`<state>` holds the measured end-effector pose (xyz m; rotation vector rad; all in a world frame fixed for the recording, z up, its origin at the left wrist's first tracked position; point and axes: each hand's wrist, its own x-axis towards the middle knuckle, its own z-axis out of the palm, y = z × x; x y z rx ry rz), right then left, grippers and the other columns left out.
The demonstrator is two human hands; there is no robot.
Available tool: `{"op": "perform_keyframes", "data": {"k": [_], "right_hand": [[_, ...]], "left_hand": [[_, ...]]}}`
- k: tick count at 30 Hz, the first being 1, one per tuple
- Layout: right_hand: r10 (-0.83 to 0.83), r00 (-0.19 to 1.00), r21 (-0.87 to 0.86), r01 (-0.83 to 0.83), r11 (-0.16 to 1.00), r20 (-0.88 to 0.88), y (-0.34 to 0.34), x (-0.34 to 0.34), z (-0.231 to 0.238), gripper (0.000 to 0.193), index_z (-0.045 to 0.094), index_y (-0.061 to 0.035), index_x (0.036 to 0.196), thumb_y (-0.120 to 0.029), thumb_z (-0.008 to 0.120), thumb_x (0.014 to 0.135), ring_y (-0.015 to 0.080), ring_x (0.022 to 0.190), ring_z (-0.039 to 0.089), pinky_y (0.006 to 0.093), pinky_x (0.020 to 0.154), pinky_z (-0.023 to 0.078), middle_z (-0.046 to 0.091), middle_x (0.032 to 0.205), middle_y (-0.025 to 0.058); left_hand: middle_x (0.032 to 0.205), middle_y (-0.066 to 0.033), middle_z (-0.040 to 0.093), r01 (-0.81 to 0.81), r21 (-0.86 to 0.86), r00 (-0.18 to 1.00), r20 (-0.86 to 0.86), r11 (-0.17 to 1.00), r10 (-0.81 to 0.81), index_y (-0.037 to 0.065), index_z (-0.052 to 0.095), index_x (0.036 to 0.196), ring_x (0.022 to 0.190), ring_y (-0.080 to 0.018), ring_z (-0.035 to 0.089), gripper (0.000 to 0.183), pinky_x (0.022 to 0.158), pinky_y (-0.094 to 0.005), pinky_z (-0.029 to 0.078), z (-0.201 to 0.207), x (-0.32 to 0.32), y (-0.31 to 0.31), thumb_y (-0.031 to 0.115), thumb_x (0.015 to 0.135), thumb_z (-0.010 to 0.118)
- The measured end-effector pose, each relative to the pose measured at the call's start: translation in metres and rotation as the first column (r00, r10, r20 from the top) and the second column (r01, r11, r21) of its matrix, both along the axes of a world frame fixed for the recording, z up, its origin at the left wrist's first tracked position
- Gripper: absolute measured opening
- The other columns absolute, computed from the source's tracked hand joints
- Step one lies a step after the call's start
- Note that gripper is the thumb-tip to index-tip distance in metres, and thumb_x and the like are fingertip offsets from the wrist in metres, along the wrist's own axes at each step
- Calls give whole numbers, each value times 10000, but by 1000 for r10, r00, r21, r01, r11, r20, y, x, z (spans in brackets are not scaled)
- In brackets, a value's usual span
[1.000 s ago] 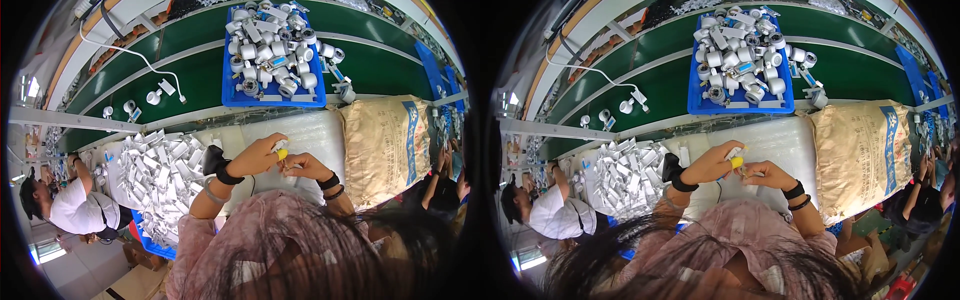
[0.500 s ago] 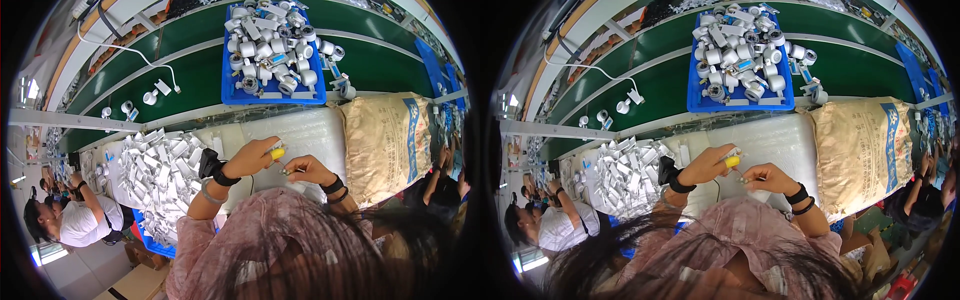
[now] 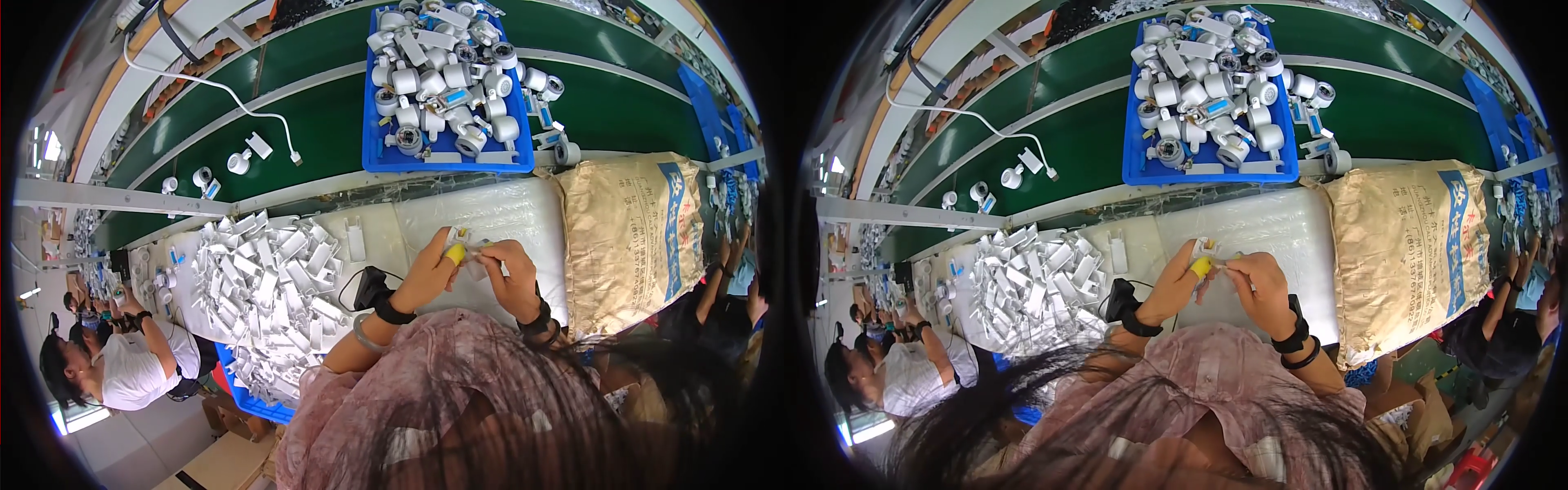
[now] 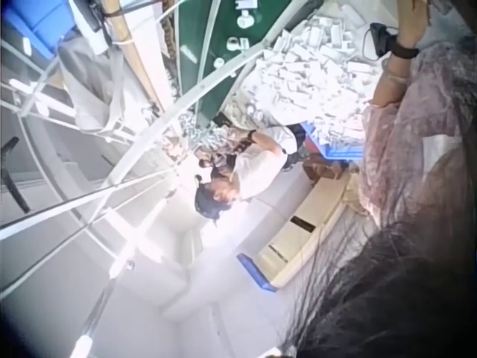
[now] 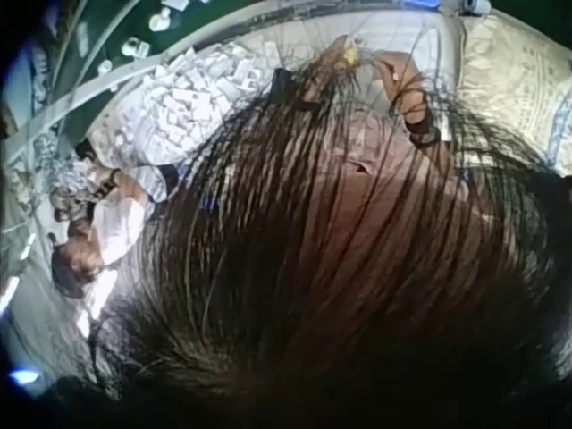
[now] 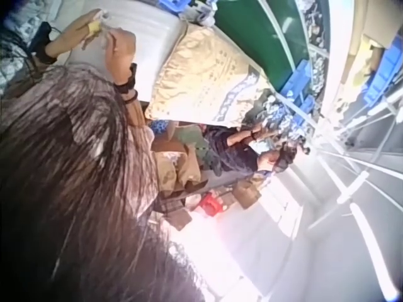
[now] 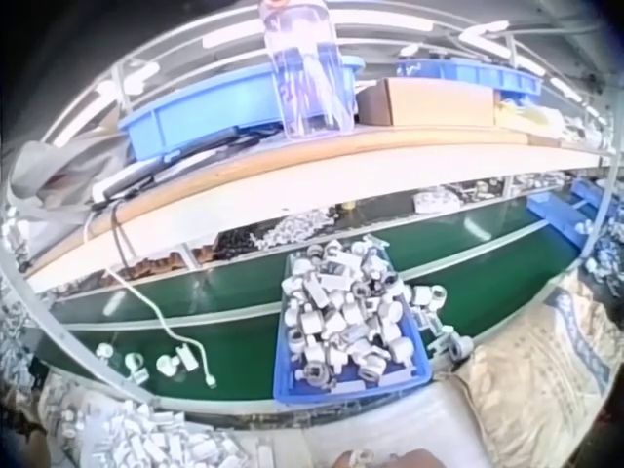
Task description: The person picks up a white plastic housing and internal components, then fits the parts together by hand. They use a small tool to secure the assembly before placing the unit on the work surface.
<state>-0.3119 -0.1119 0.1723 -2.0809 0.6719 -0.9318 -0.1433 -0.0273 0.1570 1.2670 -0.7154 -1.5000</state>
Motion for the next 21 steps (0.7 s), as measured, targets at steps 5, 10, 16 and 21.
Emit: {"op": "perform_keyframes", "data": {"k": [5,10,16,21], "right_hand": [[80,997,-90,-80,993,-1,0,-1,2,211,649,-47,929,74,693,762,268,803,578,347,721,471,631,873,89],[21,999,-160,-15,987,37,4,0,1,233,661,-51,916,80,712,730,268,829,565,343,717,467,629,882,79],[-13,997,-160,26,987,77,5,-1,-1,222,674,-49,900,71,724,720,265,827,550,344,711,462,613,877,70],[-22,997,-186,36,982,77,3,-1,-2,253,690,-65,907,50,745,689,243,805,523,347,743,444,567,849,52]], "left_hand": [[860,-53,524,34,-97,999,-22,995,-36,19,378,1301,681,-114,499,385,550,-253,444,11,-5,5,8,916,372],[763,-50,539,-33,-165,999,-38,986,27,-2,398,1218,566,-98,493,340,494,-249,440,11,-12,7,79,888,422],[828,-46,523,83,-117,992,104,990,-71,12,396,1279,689,-103,480,392,577,-257,436,34,-9,6,17,887,377],[840,-42,539,81,-109,990,122,991,-68,11,427,1244,667,-96,493,359,563,-256,441,33,-10,6,22,888,385]]}}
